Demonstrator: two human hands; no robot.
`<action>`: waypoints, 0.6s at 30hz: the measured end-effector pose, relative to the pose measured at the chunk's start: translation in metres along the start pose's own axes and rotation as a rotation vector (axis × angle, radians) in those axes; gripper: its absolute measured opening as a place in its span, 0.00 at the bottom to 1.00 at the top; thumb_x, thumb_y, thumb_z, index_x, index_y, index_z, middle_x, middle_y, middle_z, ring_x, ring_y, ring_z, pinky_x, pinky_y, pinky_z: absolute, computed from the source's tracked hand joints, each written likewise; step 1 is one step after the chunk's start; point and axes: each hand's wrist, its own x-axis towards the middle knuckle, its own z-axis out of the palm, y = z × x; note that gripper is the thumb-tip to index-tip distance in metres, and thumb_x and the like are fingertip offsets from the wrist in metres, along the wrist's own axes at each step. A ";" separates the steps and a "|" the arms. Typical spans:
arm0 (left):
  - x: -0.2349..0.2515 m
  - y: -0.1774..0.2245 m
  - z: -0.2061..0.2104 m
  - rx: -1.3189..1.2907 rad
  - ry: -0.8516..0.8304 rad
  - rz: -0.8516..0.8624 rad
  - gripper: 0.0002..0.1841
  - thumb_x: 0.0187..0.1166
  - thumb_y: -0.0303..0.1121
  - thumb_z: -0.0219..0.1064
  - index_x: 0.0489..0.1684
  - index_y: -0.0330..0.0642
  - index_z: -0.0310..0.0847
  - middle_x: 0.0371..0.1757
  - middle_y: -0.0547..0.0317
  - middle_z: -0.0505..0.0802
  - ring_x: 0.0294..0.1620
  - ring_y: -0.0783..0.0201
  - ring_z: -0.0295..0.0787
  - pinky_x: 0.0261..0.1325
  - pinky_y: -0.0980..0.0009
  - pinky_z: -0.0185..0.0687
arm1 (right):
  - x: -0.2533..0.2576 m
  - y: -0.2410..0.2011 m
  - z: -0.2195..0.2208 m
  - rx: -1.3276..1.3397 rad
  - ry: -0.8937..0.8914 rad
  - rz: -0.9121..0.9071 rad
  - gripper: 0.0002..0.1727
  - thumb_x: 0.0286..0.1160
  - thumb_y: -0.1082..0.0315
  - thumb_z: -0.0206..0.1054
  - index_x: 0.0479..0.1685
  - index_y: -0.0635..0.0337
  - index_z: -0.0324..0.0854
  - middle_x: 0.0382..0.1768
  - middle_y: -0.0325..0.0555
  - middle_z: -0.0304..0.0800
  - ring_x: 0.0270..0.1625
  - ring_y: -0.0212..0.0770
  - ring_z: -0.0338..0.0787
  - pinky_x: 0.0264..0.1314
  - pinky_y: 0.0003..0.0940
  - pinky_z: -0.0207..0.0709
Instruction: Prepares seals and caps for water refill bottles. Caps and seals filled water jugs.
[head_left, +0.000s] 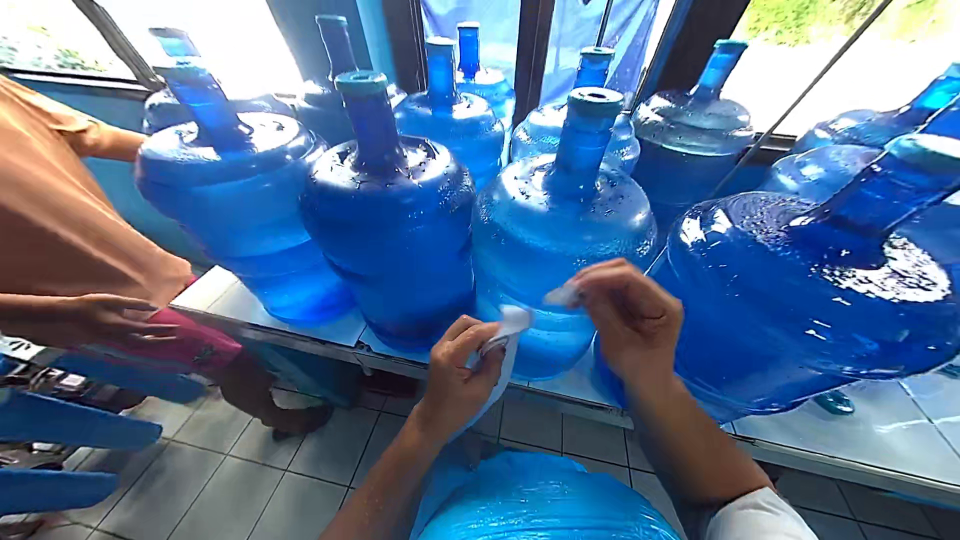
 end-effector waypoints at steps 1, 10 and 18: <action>-0.001 -0.001 -0.001 -0.024 0.026 -0.029 0.08 0.76 0.26 0.68 0.46 0.32 0.88 0.43 0.57 0.91 0.48 0.73 0.89 0.55 0.74 0.89 | 0.019 -0.004 -0.009 -0.053 0.029 -0.053 0.05 0.80 0.70 0.67 0.45 0.54 0.88 0.45 0.34 0.92 0.48 0.31 0.92 0.52 0.31 0.90; -0.008 0.002 -0.011 -0.136 0.070 -0.026 0.08 0.74 0.23 0.69 0.47 0.32 0.87 0.44 0.61 0.90 0.47 0.73 0.89 0.53 0.75 0.90 | 0.161 0.024 -0.023 -0.641 0.275 -0.087 0.10 0.84 0.67 0.63 0.47 0.61 0.89 0.40 0.43 0.95 0.35 0.31 0.92 0.41 0.31 0.86; -0.016 -0.010 -0.036 -0.145 0.102 -0.043 0.09 0.73 0.23 0.70 0.48 0.36 0.89 0.45 0.64 0.90 0.48 0.73 0.90 0.54 0.75 0.91 | 0.167 0.042 -0.021 -0.823 0.199 0.078 0.12 0.81 0.62 0.65 0.46 0.55 0.94 0.43 0.43 0.98 0.45 0.39 0.95 0.56 0.44 0.84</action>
